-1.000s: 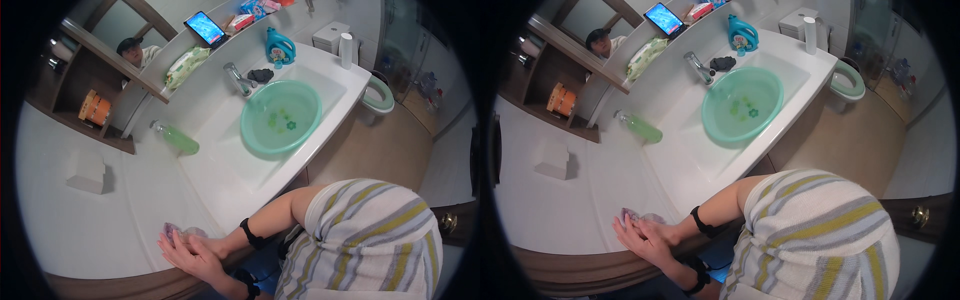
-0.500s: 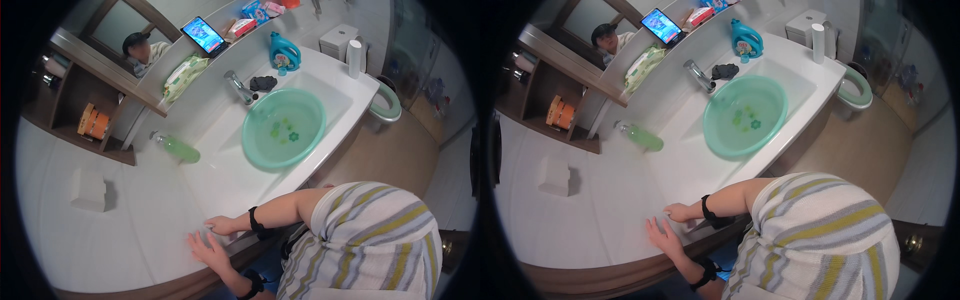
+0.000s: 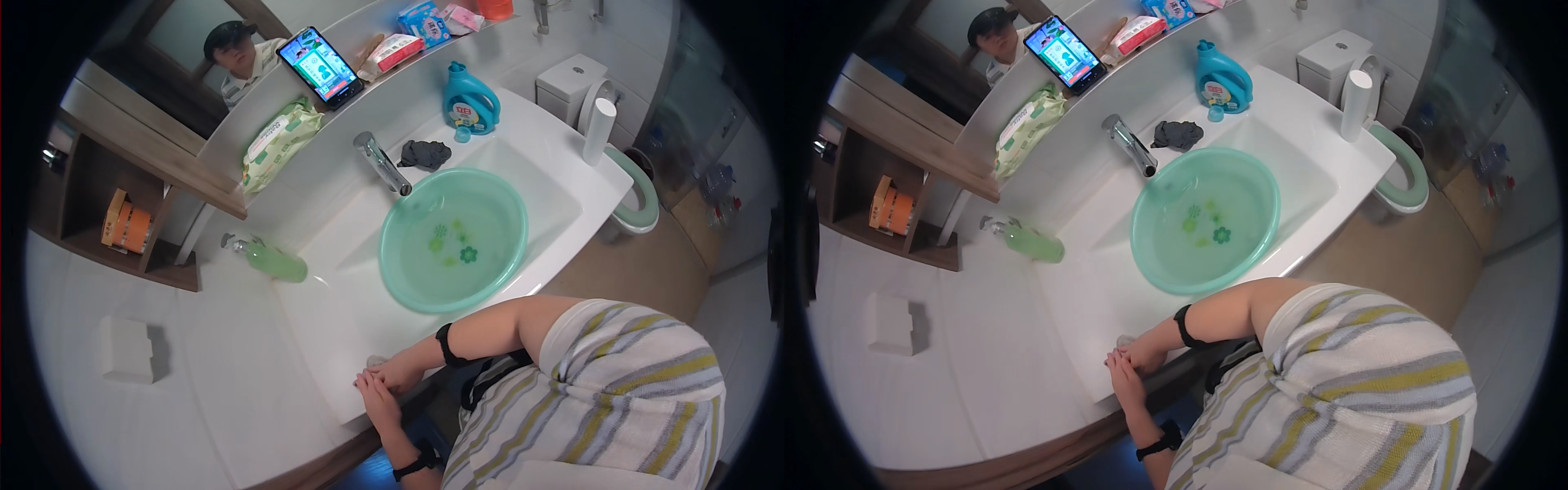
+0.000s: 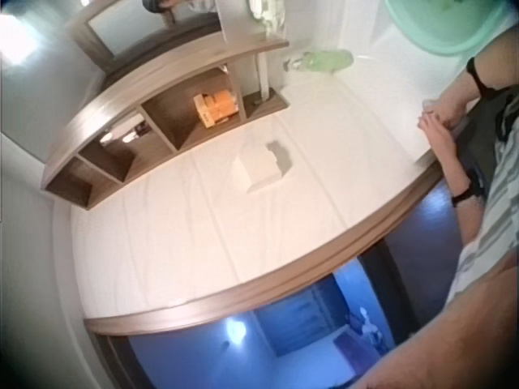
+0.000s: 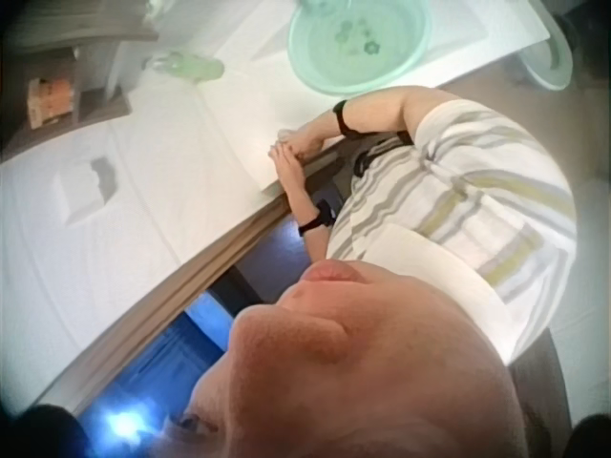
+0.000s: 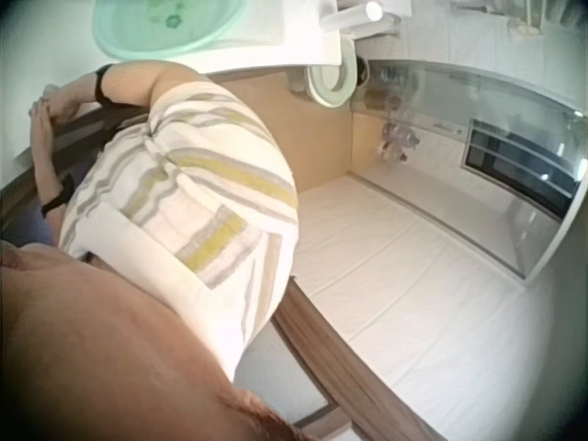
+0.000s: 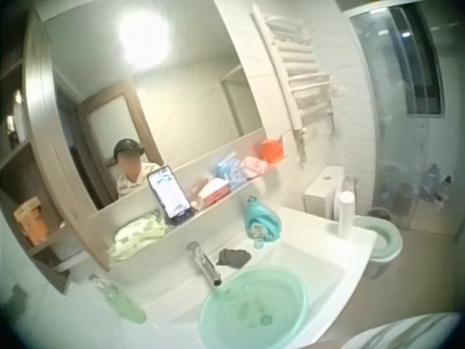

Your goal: The recorder cleans a bathroom sink and counter area with a rag, then moves to another bathroom to clean the sink and wipe down the toilet tank.

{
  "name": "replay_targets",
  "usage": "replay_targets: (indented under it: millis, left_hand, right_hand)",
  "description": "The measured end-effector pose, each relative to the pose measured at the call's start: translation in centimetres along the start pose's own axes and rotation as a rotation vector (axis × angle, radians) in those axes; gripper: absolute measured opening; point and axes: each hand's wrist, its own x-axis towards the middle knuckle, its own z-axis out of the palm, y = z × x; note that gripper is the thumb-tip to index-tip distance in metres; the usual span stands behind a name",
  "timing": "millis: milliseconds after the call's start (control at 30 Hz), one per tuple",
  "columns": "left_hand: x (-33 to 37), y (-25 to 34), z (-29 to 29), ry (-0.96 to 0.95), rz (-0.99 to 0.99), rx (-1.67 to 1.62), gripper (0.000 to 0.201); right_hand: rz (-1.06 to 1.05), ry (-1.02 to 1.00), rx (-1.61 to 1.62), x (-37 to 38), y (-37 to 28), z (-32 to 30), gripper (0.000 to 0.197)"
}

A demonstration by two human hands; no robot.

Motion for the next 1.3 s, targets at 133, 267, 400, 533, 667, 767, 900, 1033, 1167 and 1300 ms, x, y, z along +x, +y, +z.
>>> replay_targets:
  millis: [133, 267, 400, 533, 667, 767, 900, 1033, 1167, 1300]
  left_hand:
    - [-1.1, -0.3, 1.4, 0.128, -0.061, 0.05, 0.049]
    - [-0.4, -0.4, 2.4, 0.248, -0.232, 0.31, 0.069]
    - [1.9, -1.2, 2.0, 0.238, -0.312, 0.401, 0.074]
    - [4.8, -3.5, 1.2, 0.221, -0.297, 0.456, 0.073]
    - [8.7, -5.2, -0.3, 0.131, -0.259, 0.5, 0.072]
    - [13.2, -5.0, -0.5, -0.014, -0.16, 0.496, 0.073]
    - [19.6, -4.5, -0.8, -0.146, -0.165, 0.541, 0.083]
    - [22.5, -2.1, -1.5, -0.27, -0.171, 0.619, 0.086]
    - [19.1, -3.0, -1.7, -0.235, -0.013, 0.6, 0.088]
    - [12.5, -4.1, -1.5, -0.189, 0.12, 0.506, 0.086]
  right_hand:
    - [0.165, -0.02, 0.135, -2.9, -3.0, -2.6, 0.056]
    - [0.206, 0.08, 0.108, -5.7, -2.5, -3.0, 0.036]
    - [0.356, -0.175, 0.145, -9.5, -2.5, -5.0, 0.054]
    - [0.48, -0.225, 0.227, -12.5, -2.4, -7.1, 0.055]
    - [0.533, -0.139, 0.214, -14.5, -2.7, -7.2, 0.052]
    - [0.613, -0.112, 0.207, -15.3, -3.1, -7.0, 0.051]
    - [0.714, -0.105, 0.27, -15.2, -4.5, -6.4, 0.05]
    - [0.791, -0.097, 0.201, -13.9, -4.7, -7.1, 0.048]
    - [0.745, 0.151, 0.08, -10.0, -4.2, -7.3, 0.057]
    - [0.661, 0.317, 0.028, -3.7, -3.3, -7.2, 0.065]
